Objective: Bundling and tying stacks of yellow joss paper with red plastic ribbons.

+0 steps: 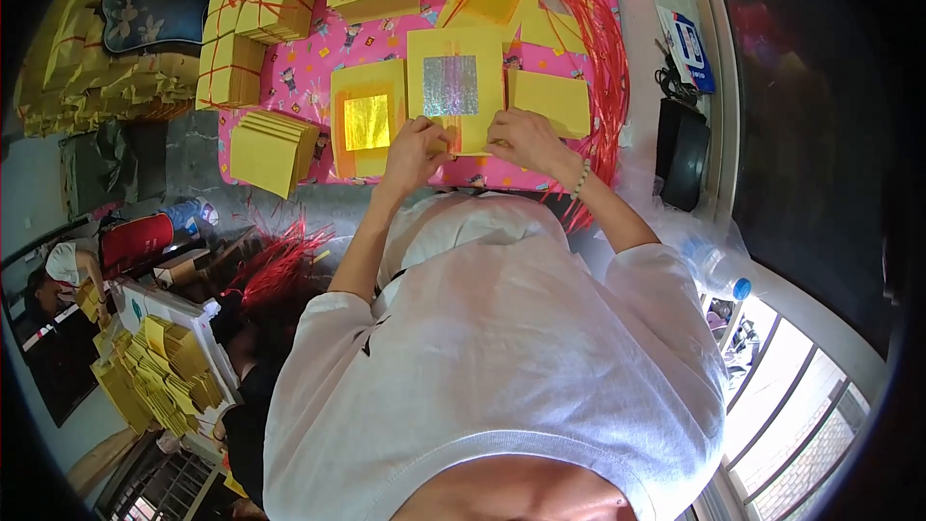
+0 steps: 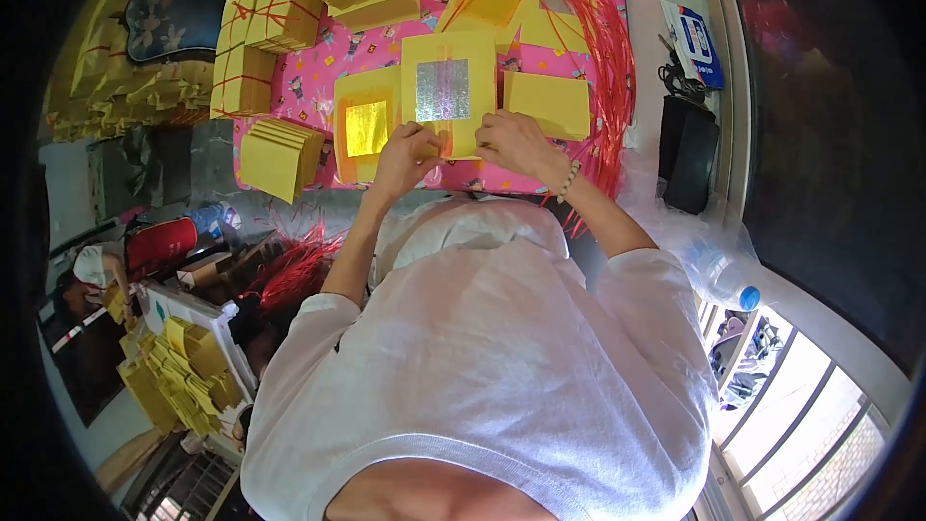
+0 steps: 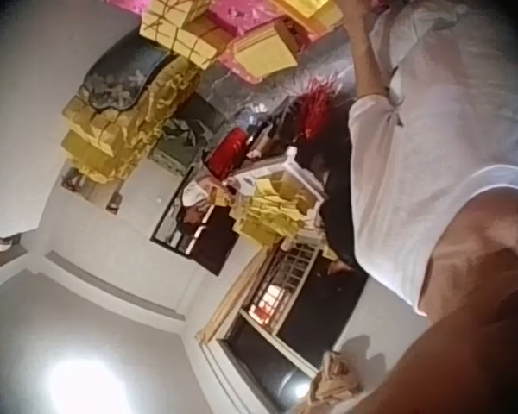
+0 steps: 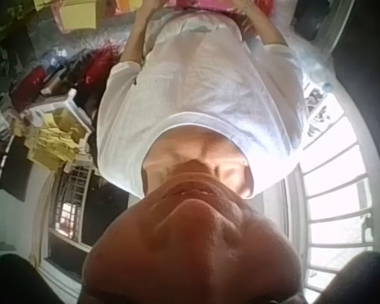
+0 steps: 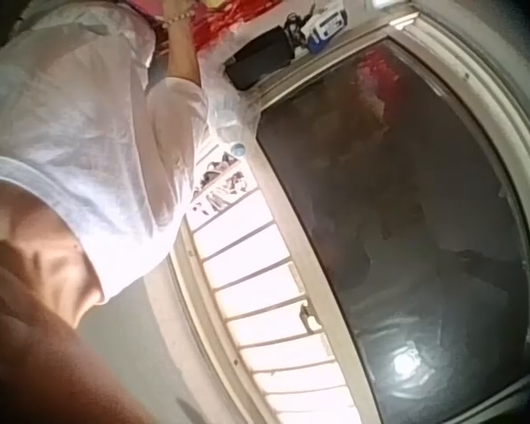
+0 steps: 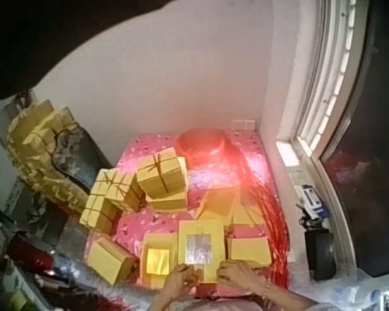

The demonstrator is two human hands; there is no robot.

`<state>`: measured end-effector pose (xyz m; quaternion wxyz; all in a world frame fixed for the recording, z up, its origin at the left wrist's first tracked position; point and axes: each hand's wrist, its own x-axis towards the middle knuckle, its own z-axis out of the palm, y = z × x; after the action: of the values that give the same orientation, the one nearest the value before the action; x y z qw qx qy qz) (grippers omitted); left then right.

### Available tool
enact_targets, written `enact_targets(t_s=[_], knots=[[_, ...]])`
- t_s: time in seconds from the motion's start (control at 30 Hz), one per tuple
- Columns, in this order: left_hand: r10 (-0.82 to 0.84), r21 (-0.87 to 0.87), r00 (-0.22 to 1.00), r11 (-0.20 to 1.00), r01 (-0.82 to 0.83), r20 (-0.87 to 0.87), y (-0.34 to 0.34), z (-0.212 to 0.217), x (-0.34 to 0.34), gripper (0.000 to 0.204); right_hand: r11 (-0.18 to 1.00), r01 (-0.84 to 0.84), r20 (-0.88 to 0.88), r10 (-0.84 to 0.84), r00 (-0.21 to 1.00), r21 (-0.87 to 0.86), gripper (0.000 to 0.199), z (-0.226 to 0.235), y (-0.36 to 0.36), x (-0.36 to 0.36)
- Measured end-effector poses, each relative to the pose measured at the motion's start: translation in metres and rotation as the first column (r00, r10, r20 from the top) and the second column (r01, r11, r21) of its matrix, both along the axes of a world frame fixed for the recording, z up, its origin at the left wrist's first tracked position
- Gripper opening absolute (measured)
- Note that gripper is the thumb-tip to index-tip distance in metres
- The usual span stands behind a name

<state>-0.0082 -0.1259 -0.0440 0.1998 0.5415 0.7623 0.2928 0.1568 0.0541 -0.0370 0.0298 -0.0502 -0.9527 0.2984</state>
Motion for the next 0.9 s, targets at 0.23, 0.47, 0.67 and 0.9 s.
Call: enact_targets(t_s=[0.23,0.47,0.67,0.9], knots=[[0.0,-0.002,0.993,1.0,0.0,0.12,0.001,-0.001,-0.008,0.022,0.989,0.068,0.085,-0.057,0.995,-0.132,0.02,-0.003,0.008,-0.004],[-0.02,0.047,0.975,0.999,0.01,0.221,0.001,-0.012,-0.016,0.019,0.968,0.094,0.062,-0.081,0.995,-0.231,0.022,-0.011,0.012,-0.007],[-0.018,-0.005,0.96,1.0,0.02,0.281,0.002,-0.012,-0.017,0.02,0.957,0.11,0.134,-0.075,0.988,-0.268,0.023,-0.008,0.014,-0.009],[-0.002,-0.024,0.942,1.0,0.011,0.336,0.002,-0.013,-0.019,0.022,0.951,0.132,0.172,-0.086,0.981,-0.28,0.022,-0.004,0.014,-0.012]])
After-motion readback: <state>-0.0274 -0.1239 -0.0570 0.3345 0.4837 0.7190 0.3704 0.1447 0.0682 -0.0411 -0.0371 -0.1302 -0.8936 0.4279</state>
